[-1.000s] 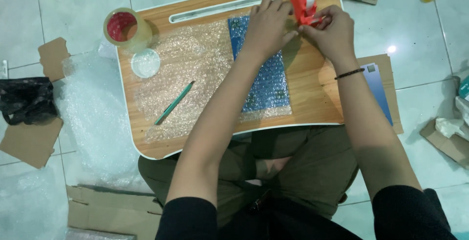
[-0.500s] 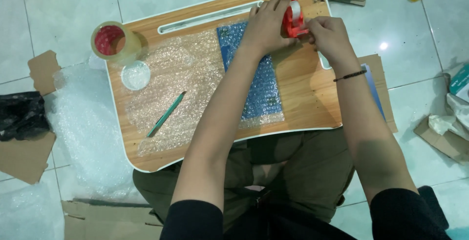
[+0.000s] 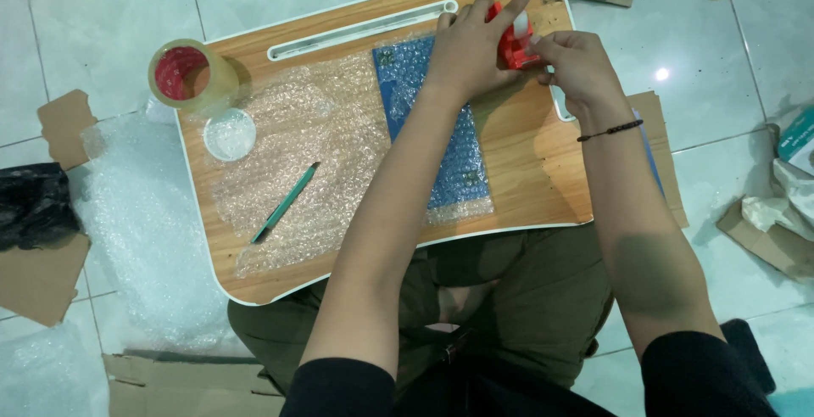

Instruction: Wrapping a blue electronic device in multiple layers of bubble wrap and securing it with adhesive tape on a portable desk.

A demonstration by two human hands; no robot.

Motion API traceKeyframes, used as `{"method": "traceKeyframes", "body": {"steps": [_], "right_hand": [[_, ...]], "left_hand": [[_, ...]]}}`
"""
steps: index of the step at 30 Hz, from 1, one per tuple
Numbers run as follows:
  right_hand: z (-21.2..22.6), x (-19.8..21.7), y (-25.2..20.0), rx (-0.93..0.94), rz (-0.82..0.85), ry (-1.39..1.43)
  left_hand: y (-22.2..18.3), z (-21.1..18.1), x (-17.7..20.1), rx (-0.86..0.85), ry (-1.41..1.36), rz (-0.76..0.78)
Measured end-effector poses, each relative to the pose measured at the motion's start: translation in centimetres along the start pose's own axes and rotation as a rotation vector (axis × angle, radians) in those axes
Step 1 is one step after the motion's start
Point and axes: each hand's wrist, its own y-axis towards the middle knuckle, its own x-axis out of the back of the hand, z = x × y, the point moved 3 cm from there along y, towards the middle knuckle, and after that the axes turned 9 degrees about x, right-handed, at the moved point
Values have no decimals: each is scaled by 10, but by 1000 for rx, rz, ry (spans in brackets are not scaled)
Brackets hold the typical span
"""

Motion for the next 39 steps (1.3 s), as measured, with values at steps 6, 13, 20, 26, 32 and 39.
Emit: {"method": "traceKeyframes", "body": {"steps": [6, 13, 20, 26, 32, 39], "right_hand": [[9, -2, -10, -2, -36, 148], [-9, 0, -19, 53, -71, 165], [-2, -6, -27, 38, -94, 100], [-5, -6, -28, 30, -101, 124], [-7, -6, -29, 61, -91, 54], [-25, -4, -24, 164, -60, -47]], "left_hand": [[1, -2, 3, -2, 17, -4], [3, -2, -6, 4, 82, 24], [4, -3, -9, 7, 102, 31], [4, -5, -6, 3, 81, 25], [5, -6, -5, 6, 110, 24], [6, -7, -6, -38, 137, 15]]}}
